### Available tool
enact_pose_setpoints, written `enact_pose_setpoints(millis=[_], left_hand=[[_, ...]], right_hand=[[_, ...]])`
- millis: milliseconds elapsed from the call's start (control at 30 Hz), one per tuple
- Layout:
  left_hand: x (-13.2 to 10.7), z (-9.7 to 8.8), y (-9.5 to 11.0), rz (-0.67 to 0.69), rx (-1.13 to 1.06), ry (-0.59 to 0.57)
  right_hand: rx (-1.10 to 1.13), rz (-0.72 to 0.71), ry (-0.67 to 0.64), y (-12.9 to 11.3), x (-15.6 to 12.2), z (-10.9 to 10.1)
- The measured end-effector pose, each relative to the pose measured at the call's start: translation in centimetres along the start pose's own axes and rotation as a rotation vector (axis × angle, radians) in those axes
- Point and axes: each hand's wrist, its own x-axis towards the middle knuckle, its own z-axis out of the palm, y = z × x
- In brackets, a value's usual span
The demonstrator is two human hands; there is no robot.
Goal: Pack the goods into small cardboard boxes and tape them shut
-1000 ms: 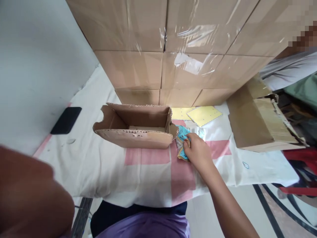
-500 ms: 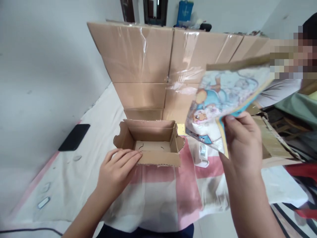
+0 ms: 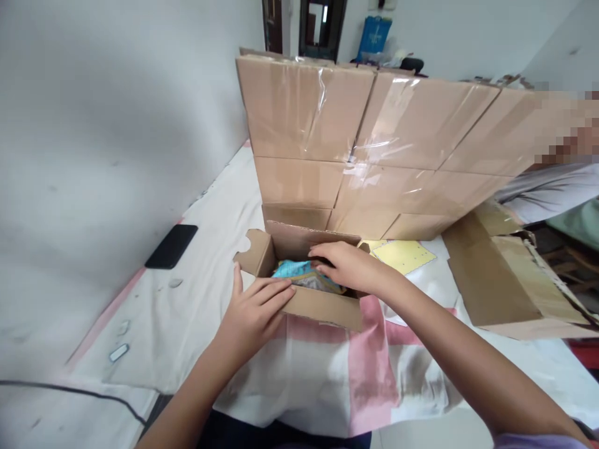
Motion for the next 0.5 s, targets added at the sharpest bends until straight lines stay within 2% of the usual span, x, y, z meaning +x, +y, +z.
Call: enact_pose_setpoints(millis=[167,267,333,400,467,500], left_hand=[[-0.5,0.2,-0.3,0.039,0.004,0.029],[-0.6,0.1,-1.2,0.03,0.027,0.131],[-0.4,0.0,-2.4,-0.067,-0.019,0.21],[0.1,0.1,-3.7,-0.16,-0.197,0.161],[0.5,0.4,-5.0,-0.191,-0.436,-0.005],[0.6,0.6,-5.6,-0.194,-0.533,-0.079]], right_hand=[[-0.161,0.013,0.248,-1.0,-1.3,-1.4],[-0.141,0.0,0.19,-0.8,-2.1,-2.5],[-0.085,0.027,0.245,-0.3,-2.7,-2.6],[-0.008,0.111,0.483,0.3,-3.7,-2.2],[0.145,0.203,0.81,0.7,-4.8,-1.0],[0.258,0.233,0.931,0.9,-5.4,-0.2]])
